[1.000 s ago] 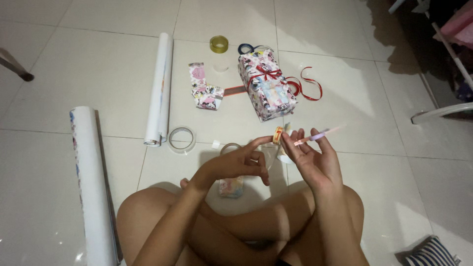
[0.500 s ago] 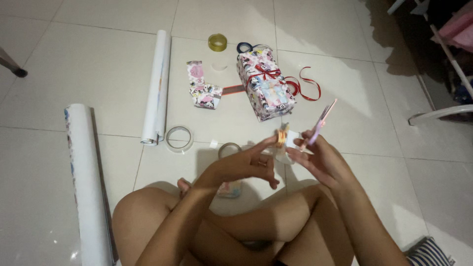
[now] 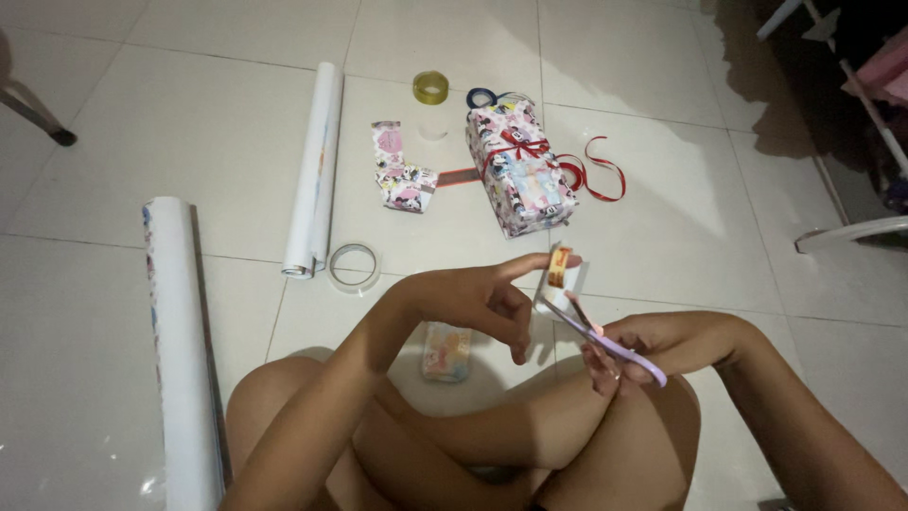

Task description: The person sits on the floor and wraps a small rectangular gift with patterned paper, securing the edges with clear tape. They then tie a red ribbon around the package and place the finished gift on top of a larger wrapped box.

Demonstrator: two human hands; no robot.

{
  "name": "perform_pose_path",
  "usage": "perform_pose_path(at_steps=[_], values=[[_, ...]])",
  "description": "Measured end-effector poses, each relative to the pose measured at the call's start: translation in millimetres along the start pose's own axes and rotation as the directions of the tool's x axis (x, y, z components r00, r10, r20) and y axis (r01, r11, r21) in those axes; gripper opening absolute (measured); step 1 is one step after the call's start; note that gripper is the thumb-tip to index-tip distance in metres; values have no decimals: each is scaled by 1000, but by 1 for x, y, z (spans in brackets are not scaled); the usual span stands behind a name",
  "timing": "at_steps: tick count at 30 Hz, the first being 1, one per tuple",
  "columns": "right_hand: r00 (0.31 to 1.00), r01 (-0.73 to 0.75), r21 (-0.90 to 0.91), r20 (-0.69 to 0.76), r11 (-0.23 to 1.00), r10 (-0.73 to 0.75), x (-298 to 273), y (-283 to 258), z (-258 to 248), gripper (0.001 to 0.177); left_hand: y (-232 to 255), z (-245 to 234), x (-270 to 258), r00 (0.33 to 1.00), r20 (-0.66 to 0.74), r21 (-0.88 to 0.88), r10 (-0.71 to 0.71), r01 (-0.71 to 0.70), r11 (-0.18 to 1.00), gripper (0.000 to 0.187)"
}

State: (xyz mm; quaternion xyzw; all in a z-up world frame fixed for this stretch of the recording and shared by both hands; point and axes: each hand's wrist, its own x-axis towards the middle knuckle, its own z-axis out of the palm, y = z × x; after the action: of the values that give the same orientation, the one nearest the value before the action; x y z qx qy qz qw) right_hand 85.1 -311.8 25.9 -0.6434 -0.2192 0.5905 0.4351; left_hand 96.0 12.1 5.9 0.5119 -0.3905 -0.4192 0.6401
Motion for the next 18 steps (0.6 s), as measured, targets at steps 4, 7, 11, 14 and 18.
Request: perform_pose_path(at_steps=[4,7,11,14,18], values=[[998,-6,28,57,1000,5,13,-18,-3,34,-2,0,8,997,68,1,-37,37,999,100],[994,71,57,74,996,-75,16,-22,-6,39,-3,-2,11,995,91,-46,-49,54,997,101],[992,126,34,9,991,-126,17,-15,-9,44,-4,-3,7,996,71,-105,-54,61,993,104],[994,111,95,-8,989,-111,15,-7,-9,42,-6,-5,6,982,-31,-147,-187,180,972,103],[995,62,97,-83,993,-54,16,6,-12,38,-11,-7,11,993,28,-229,-115,118,966,105]])
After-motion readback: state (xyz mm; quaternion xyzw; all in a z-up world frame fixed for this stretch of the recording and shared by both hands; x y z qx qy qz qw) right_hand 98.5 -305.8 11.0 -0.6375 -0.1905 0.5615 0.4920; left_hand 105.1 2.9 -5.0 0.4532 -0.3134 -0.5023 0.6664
